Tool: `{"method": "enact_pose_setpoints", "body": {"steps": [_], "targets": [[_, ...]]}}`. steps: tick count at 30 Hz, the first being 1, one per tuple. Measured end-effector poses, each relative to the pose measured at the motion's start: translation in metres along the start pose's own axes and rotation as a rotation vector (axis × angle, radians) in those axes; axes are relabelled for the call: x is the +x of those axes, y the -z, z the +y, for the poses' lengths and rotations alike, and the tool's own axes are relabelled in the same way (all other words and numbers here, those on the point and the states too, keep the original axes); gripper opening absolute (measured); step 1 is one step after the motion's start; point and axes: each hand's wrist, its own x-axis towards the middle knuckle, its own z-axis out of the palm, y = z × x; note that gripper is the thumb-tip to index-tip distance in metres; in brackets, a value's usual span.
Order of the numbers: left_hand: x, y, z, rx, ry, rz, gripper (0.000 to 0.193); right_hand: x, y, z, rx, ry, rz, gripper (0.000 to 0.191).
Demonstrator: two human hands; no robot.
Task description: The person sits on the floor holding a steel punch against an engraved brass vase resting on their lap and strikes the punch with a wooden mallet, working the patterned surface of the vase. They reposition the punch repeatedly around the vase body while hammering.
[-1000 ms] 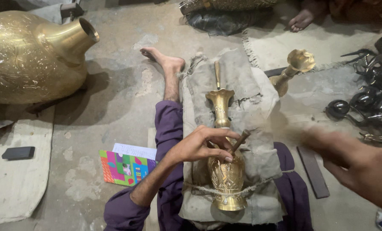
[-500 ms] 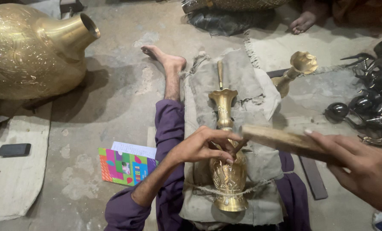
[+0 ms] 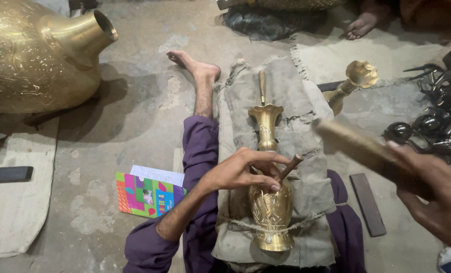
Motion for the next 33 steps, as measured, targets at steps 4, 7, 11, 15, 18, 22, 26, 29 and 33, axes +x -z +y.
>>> {"method": "enact_pose_setpoints", "body": {"steps": [4, 7, 11, 15, 18, 22, 26, 29, 33], "targets": [[0.0, 0.0, 0.0, -0.037, 0.007, -0.015, 0.051, 0.002, 0.003, -0.003, 0.088, 0.001, 0.029, 0.078], [0.0, 0.001, -0.001, -0.015, -0.003, -0.016, 0.051, 0.009, 0.007, -0.01, -0.243, 0.165, -0.198, 0.088], [0.0, 0.0, -0.003, -0.003, 0.037, 0.003, 0.05, 0.01, 0.005, -0.021, -0.034, 0.047, -0.112, 0.077], [-0.001, 0.001, -0.003, 0.0, -0.013, -0.019, 0.051, 0.01, 0.004, -0.015, -0.177, -0.075, -0.25, 0.082], [-0.002, -0.001, -0.001, -0.002, 0.002, 0.015, 0.051, 0.005, -0.001, -0.007, 0.19, 0.049, -0.088, 0.073], [-0.002, 0.001, -0.001, 0.023, -0.03, 0.005, 0.052, 0.004, -0.006, 0.003, -0.298, 0.144, -0.174, 0.084], [-0.004, -0.001, -0.002, -0.002, -0.019, 0.005, 0.049, 0.002, -0.007, 0.003, -0.1, -0.13, -0.154, 0.082], [-0.005, -0.001, -0.003, -0.006, -0.055, -0.01, 0.049, 0.002, -0.004, 0.0, -0.202, 0.039, -0.187, 0.08], [-0.006, -0.001, -0.005, -0.025, -0.05, -0.016, 0.048, 0.002, -0.003, -0.005, 0.135, 0.08, -0.041, 0.07]]}}
